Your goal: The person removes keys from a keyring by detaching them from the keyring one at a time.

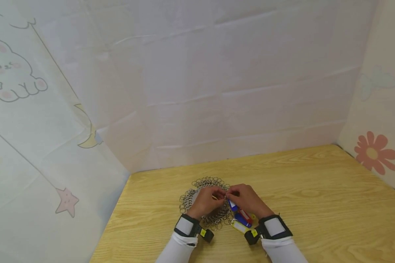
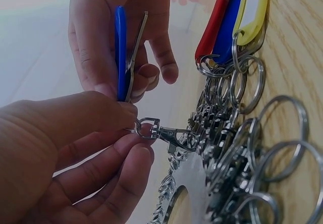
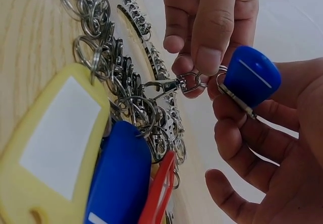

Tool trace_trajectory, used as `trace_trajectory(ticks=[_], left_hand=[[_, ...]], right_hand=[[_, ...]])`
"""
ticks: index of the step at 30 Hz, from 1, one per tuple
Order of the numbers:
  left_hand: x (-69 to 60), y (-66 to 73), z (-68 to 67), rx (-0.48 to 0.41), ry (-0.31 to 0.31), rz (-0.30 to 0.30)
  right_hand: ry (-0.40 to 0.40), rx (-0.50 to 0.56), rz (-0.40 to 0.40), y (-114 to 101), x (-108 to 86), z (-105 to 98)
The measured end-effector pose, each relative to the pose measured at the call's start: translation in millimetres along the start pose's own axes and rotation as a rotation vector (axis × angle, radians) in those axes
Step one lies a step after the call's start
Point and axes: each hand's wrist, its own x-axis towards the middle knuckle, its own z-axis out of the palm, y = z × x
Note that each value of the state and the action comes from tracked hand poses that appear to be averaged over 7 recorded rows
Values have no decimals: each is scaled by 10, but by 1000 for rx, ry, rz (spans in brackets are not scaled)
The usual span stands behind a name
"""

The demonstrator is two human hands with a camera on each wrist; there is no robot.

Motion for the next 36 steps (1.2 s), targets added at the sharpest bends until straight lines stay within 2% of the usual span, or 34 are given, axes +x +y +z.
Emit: trace_trajectory(ticks=[12, 19, 22, 30, 36], left_hand=[[-1, 14, -10, -20, -13, 8], [-15, 16, -5, -14, 7, 31], [-11, 15, -1, -3, 17, 24], [11, -27, 14, 15, 33, -5], [-8, 4, 5, 24, 37, -3]], right_hand=[[-2, -9, 24, -10, 3, 3], [-8, 0, 59, -26, -1, 4], [-16, 14, 70, -32, 0, 1], [-58, 67, 33, -2, 1, 4], [-108, 88, 28, 2, 4, -1]])
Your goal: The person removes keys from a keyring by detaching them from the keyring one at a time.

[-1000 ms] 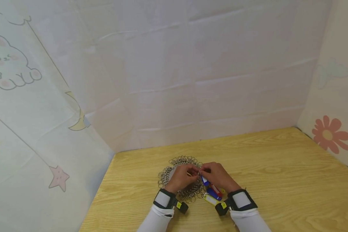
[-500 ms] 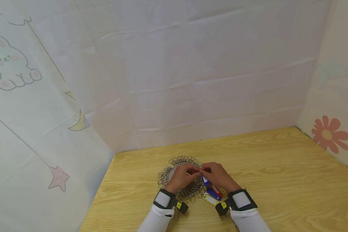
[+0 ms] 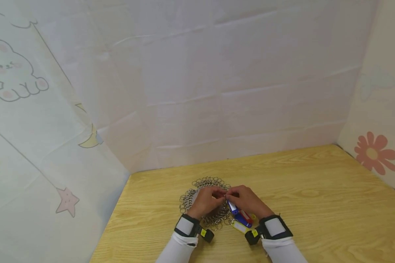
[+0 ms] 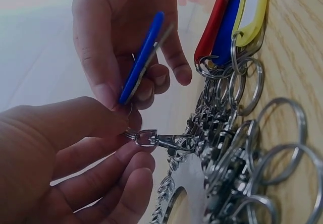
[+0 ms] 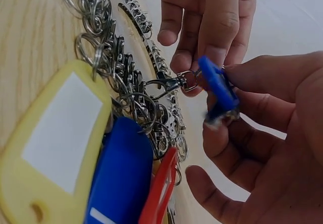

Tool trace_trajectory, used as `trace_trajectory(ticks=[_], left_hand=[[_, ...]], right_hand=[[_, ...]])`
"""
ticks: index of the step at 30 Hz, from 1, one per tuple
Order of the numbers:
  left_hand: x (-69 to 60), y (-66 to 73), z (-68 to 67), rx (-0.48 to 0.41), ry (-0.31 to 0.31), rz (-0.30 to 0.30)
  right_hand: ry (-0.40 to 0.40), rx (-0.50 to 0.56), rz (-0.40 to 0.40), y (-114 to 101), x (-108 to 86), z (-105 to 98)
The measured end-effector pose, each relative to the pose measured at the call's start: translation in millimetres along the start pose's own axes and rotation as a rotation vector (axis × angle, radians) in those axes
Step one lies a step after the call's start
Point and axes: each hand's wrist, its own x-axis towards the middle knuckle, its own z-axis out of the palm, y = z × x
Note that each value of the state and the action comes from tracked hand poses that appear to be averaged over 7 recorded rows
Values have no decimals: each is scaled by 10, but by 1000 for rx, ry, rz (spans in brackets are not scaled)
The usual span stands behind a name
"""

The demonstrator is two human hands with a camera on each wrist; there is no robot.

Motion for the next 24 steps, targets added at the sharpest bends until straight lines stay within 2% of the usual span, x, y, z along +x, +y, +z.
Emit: trace_trajectory(ticks=[7, 14, 19, 24], left_hand=[[-9, 25, -10, -9, 2, 0], [-10, 22, -8, -36, 7, -3], [-9, 22, -1, -53, 9, -10], [-11, 24, 0, -62, 7, -18]], right_hand=[[-37, 20, -18, -18, -13, -11], [-63, 90, 7, 3, -6, -6], [-54, 112, 11, 20, -7, 4], [-29, 88, 11, 7, -16, 2]])
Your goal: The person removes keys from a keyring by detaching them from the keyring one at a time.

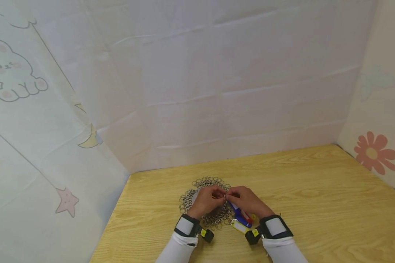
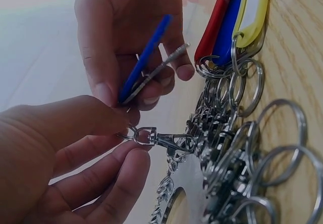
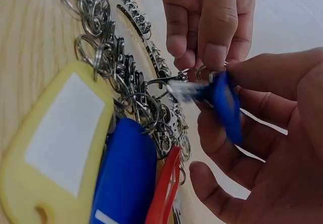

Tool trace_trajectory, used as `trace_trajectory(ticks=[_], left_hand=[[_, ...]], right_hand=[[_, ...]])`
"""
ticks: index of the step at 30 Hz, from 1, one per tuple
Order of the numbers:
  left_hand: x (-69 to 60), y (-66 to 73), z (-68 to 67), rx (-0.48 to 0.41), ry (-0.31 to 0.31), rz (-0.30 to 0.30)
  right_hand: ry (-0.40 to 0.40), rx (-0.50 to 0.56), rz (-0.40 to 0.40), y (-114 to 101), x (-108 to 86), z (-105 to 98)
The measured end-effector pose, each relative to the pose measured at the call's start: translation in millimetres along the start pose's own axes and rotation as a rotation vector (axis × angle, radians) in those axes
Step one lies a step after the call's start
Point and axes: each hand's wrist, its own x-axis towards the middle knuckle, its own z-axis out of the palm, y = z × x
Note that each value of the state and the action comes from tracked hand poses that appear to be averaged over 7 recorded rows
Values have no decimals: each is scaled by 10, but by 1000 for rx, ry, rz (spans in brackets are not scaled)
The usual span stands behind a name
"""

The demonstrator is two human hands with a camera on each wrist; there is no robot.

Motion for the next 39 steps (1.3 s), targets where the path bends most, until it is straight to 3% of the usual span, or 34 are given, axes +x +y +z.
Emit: trace_trajectory(ticks=[12, 39], left_hand=[[7, -9, -1, -7, -6, 22], [14, -2, 10, -11, -10, 7]], right_hand=[[42, -46, -10, -13, -5, -2], [91, -63, 14, 19, 13, 21]])
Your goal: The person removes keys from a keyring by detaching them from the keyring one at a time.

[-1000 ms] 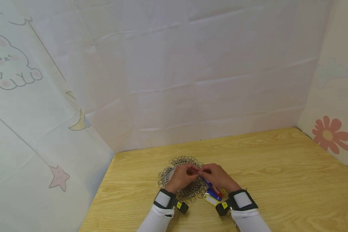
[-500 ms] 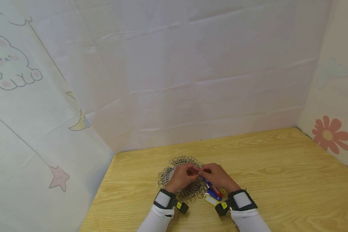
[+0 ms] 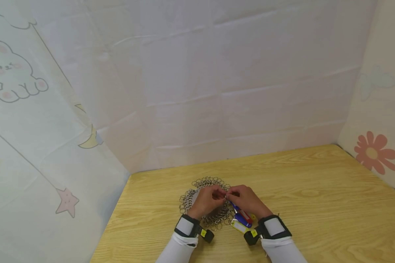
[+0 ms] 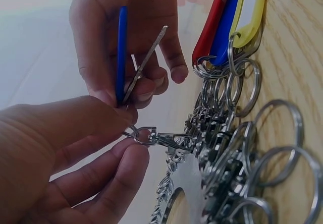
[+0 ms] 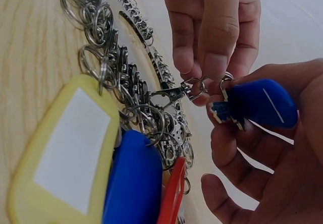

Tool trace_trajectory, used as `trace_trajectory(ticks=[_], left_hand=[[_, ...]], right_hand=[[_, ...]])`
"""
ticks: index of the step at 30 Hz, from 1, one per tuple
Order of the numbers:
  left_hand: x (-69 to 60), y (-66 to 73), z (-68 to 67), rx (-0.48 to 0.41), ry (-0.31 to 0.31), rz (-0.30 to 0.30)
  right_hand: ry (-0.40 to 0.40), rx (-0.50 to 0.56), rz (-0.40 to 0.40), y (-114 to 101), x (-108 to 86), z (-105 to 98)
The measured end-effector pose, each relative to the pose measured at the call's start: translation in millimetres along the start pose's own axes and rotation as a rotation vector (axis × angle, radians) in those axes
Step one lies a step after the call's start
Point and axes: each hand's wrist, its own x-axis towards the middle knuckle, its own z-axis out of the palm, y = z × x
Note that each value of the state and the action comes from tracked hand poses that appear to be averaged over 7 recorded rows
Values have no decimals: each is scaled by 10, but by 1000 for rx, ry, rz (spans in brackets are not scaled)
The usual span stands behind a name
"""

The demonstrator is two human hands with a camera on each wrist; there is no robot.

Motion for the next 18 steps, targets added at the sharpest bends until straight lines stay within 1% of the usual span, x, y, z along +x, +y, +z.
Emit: trace_trajectory(ticks=[5, 12, 18], left_hand=[[-13, 9, -9, -6, 5, -12], [-10, 4, -9, 15, 18, -22], [-13, -7, 0, 44, 36, -36]], right_hand=[[1, 6, 0, -31, -4, -14], [-40, -1, -7, -33, 6, -36], [-64, -11, -36, -28, 1, -38]])
